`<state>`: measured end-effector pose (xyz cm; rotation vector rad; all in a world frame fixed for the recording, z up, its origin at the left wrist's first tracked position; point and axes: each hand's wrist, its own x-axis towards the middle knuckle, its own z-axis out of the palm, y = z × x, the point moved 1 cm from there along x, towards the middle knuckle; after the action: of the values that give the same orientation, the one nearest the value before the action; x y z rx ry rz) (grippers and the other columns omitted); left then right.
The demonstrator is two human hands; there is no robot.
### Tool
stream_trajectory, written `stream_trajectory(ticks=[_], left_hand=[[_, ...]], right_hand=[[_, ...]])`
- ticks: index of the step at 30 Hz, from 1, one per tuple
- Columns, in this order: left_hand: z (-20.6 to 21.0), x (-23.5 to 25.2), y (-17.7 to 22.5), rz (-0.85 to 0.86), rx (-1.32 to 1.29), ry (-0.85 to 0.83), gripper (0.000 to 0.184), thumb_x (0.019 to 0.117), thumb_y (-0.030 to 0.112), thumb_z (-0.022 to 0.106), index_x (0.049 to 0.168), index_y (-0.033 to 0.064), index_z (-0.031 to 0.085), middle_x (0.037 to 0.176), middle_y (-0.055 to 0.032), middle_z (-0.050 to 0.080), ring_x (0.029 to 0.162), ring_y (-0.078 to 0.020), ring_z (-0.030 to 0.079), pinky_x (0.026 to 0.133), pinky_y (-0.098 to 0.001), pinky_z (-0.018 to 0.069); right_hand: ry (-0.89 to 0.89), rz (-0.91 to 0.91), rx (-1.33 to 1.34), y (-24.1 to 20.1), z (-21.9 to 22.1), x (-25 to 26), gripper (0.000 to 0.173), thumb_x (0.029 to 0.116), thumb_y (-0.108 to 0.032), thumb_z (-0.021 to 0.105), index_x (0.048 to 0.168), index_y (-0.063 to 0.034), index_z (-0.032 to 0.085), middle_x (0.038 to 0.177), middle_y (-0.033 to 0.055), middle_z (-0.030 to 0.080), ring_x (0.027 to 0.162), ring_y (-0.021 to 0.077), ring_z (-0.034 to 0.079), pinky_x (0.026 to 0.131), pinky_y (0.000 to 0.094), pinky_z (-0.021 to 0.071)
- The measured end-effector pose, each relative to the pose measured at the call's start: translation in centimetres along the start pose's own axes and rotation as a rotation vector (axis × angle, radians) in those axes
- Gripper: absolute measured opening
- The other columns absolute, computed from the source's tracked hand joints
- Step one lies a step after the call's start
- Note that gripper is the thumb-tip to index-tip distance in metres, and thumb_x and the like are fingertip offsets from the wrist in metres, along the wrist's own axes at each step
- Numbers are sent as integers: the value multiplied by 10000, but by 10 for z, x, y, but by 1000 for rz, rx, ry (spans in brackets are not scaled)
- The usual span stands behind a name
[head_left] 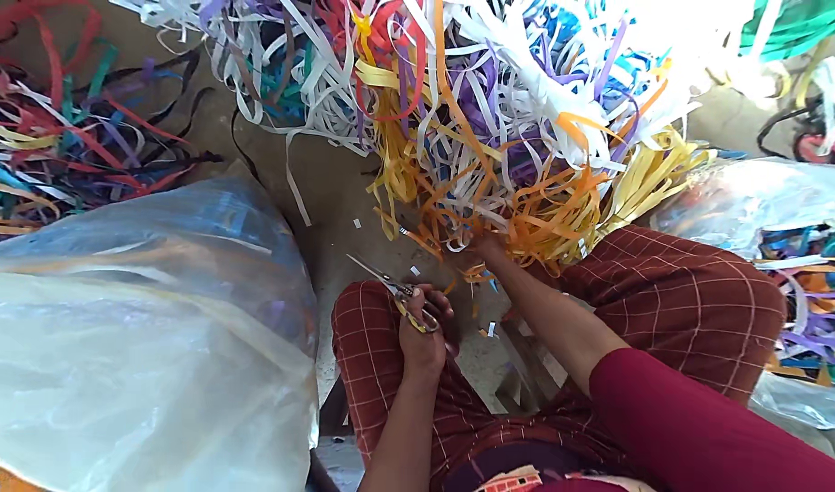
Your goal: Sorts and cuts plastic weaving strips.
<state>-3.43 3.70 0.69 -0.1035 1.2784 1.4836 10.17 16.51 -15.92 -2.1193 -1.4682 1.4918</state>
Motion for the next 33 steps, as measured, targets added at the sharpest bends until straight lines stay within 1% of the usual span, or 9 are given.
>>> stream_trajectory(ticks=[4,7,12,16,18,20,22,26,33], left_hand=[[5,0,3,-41,23,-17,388,1128,199,249,1032,36,588,732,-19,665,647,-110,666,623,-250,581],[8,-2,5,-72,51,-5,337,1127,193,315,1031,21,588,734,-30,660,634,-114,661,601,-249,575],[5,-7,7,-60,104,-22,303,1120,218,373,1023,21,582,728,-41,655,616,-110,647,557,-237,547],[-4,-15,4,121,322,-90,294,1121,195,378,1081,-30,564,739,-54,653,622,-109,631,590,-247,539],[-6,-23,6,280,505,-172,262,1100,122,413,1205,-94,518,787,-80,652,656,-122,643,645,-284,567],[2,-38,11,400,620,-206,292,1061,63,483,1284,-124,498,884,-127,674,723,-145,670,701,-320,588],[17,-59,21,579,643,-297,356,1006,28,529,1315,-141,475,1054,-168,685,914,-165,689,842,-339,582],[73,-99,56,860,703,-589,534,938,86,587,1385,-141,402,1415,-244,564,1301,-265,576,1082,-409,480],[108,-147,117,564,741,-1013,370,972,146,581,1302,12,479,879,29,642,709,-33,632,661,-230,565]], right_hand=[[-133,106,502,-60,-62,-2,376,1097,-229,476,1395,0,479,1135,160,662,928,216,650,813,389,533],[-183,-45,704,-112,-123,-35,353,1119,-242,399,1401,-31,423,1014,109,631,785,193,668,722,366,593],[-159,-292,613,-171,-209,-100,382,1120,-276,377,1398,-36,483,955,73,644,690,161,643,660,345,586],[-191,-374,187,-193,-253,-162,415,1079,-152,428,1493,-132,416,922,66,598,517,95,471,482,272,453],[-110,-371,-215,-197,-267,-187,588,1069,-178,521,1605,-190,279,964,158,631,554,215,531,513,388,489],[31,-348,-607,-199,-279,-205,735,1032,-246,617,1635,-142,210,1122,280,661,911,444,661,805,624,525],[73,-366,-817,-197,-280,-230,561,1025,-253,612,1500,-9,437,1242,316,634,1173,509,604,985,700,438],[-182,-566,-987,-208,-253,-302,305,1076,-192,491,1231,-27,695,1172,225,684,1145,406,629,987,616,459],[-217,-1025,-811,-233,-313,-369,182,1030,-128,600,1160,-43,695,857,109,682,751,234,646,738,476,545]])
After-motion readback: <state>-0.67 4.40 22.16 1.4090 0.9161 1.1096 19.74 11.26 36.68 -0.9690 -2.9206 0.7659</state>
